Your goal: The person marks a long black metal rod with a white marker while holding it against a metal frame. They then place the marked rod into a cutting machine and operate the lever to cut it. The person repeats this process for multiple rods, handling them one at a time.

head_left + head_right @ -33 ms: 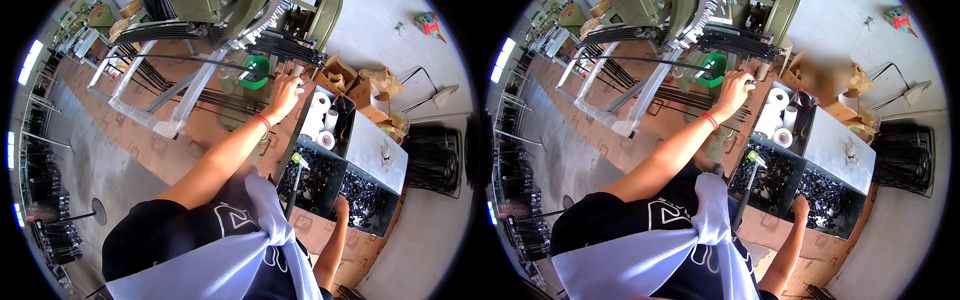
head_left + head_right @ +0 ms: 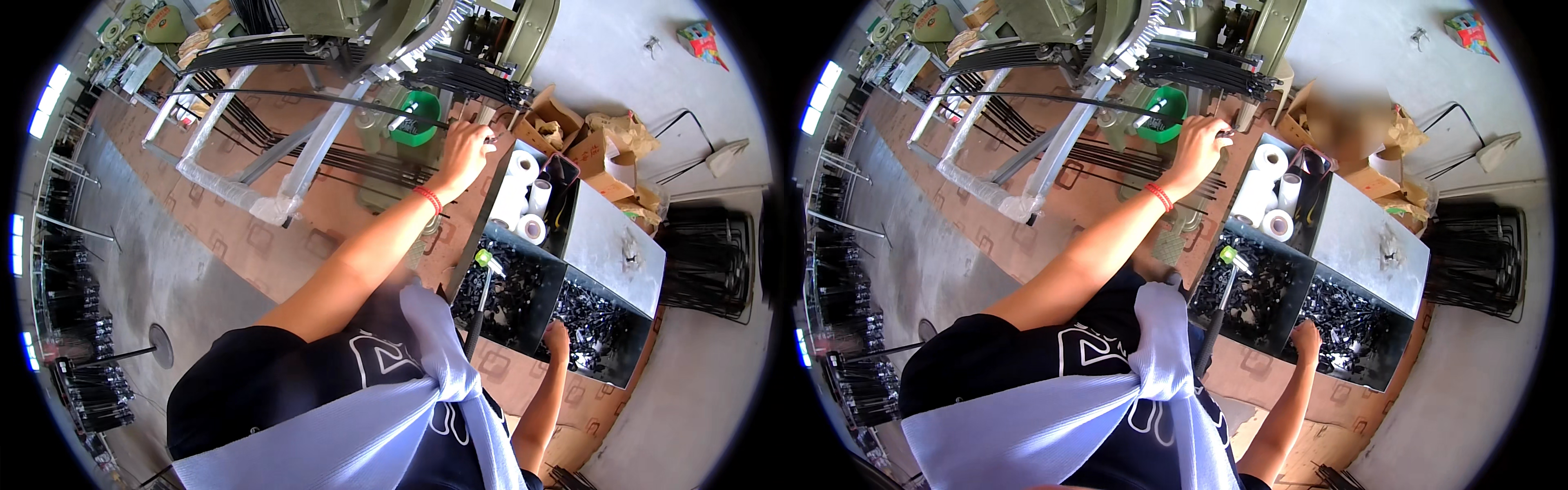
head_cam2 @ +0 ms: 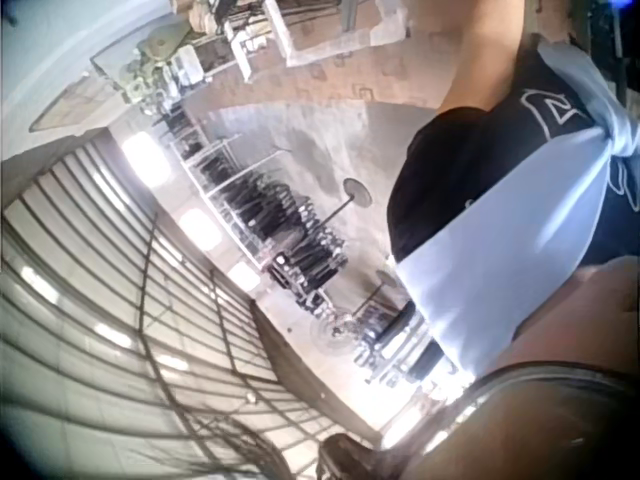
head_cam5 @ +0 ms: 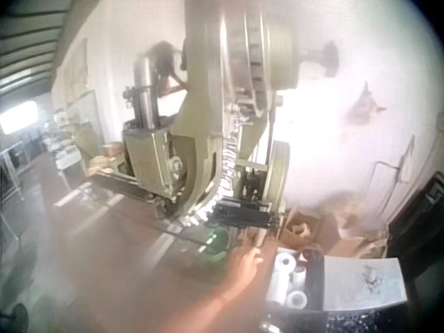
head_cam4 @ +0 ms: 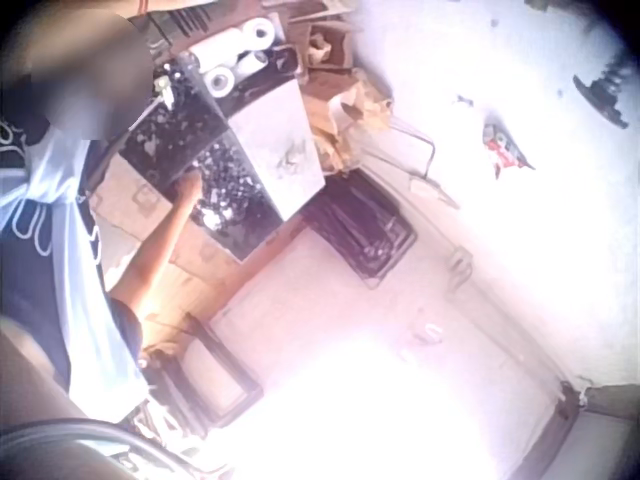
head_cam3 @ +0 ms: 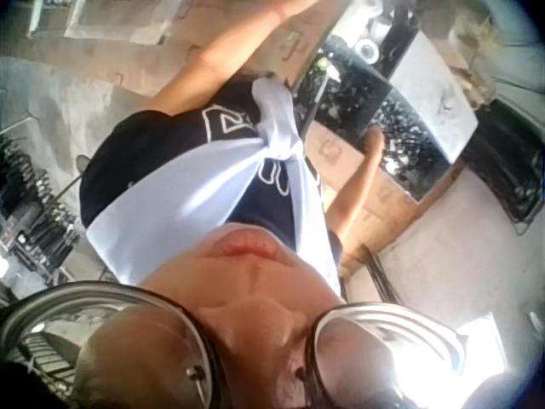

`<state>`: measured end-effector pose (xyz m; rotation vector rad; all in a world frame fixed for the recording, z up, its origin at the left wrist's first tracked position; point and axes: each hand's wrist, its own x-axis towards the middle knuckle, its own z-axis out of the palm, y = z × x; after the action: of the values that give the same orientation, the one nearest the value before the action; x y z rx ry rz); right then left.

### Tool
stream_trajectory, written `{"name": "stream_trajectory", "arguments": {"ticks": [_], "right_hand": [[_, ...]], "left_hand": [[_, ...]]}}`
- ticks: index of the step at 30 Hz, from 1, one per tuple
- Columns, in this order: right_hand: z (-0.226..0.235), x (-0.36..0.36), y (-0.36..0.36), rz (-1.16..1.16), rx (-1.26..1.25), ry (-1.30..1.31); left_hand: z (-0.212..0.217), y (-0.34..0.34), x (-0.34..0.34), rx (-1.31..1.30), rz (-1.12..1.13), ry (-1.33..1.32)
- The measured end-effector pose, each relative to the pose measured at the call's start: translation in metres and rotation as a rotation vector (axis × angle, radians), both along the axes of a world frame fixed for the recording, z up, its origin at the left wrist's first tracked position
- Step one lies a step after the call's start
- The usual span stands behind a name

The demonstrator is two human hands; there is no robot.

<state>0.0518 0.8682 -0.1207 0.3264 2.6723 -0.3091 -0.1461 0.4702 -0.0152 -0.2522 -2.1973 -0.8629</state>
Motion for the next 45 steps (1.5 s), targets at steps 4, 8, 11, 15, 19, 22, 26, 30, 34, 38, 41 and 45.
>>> {"name": "stream_trajectory", "arguments": {"ticks": [4,8,11,15,19,22,26,30,34,38,41,45], "right_hand": [[0.002,0.002,-0.003,0.035,0.071,0.059],[0.014,0.015,-0.003,0.047,0.200,0.156],[0.016,0.024,0.008,0.024,0.071,0.272],[0.037,0.017,0.024,-0.120,-0.231,0.353],[0.080,0.014,0.005,-0.271,-0.442,0.719],[0.151,0.007,-0.078,-0.415,-1.057,0.662],[0.184,-0.003,-0.164,-0.233,-1.425,0.406],[0.204,-0.012,-0.234,-0.116,-1.480,0.177],[0.218,-0.017,-0.297,-0.037,-1.414,0.079],[0.210,-0.027,-0.352,0.197,-1.075,0.121],[0.214,-0.032,-0.402,0.439,-0.862,0.386],[0.193,-0.047,-0.459,0.433,-0.791,0.509]], "left_hand": [[-0.001,0.001,0.000,0.009,0.014,0.046],[-0.004,0.004,0.001,-0.009,0.027,0.077],[-0.006,-0.001,-0.001,-0.028,0.013,0.043],[0.003,0.001,0.016,-0.022,0.019,0.038],[0.009,0.014,0.058,0.037,-0.082,0.038],[0.015,0.033,0.100,0.191,-0.356,-0.103],[0.051,0.041,0.132,0.544,-0.820,-0.411],[0.078,-0.001,0.147,0.682,-0.964,-0.502],[0.074,-0.061,0.151,0.661,-0.703,-0.423],[0.071,-0.118,0.161,0.844,-0.523,-0.499],[0.070,-0.167,0.165,0.912,-0.382,-0.469],[0.065,-0.220,0.169,1.072,-0.284,-0.497]]}}
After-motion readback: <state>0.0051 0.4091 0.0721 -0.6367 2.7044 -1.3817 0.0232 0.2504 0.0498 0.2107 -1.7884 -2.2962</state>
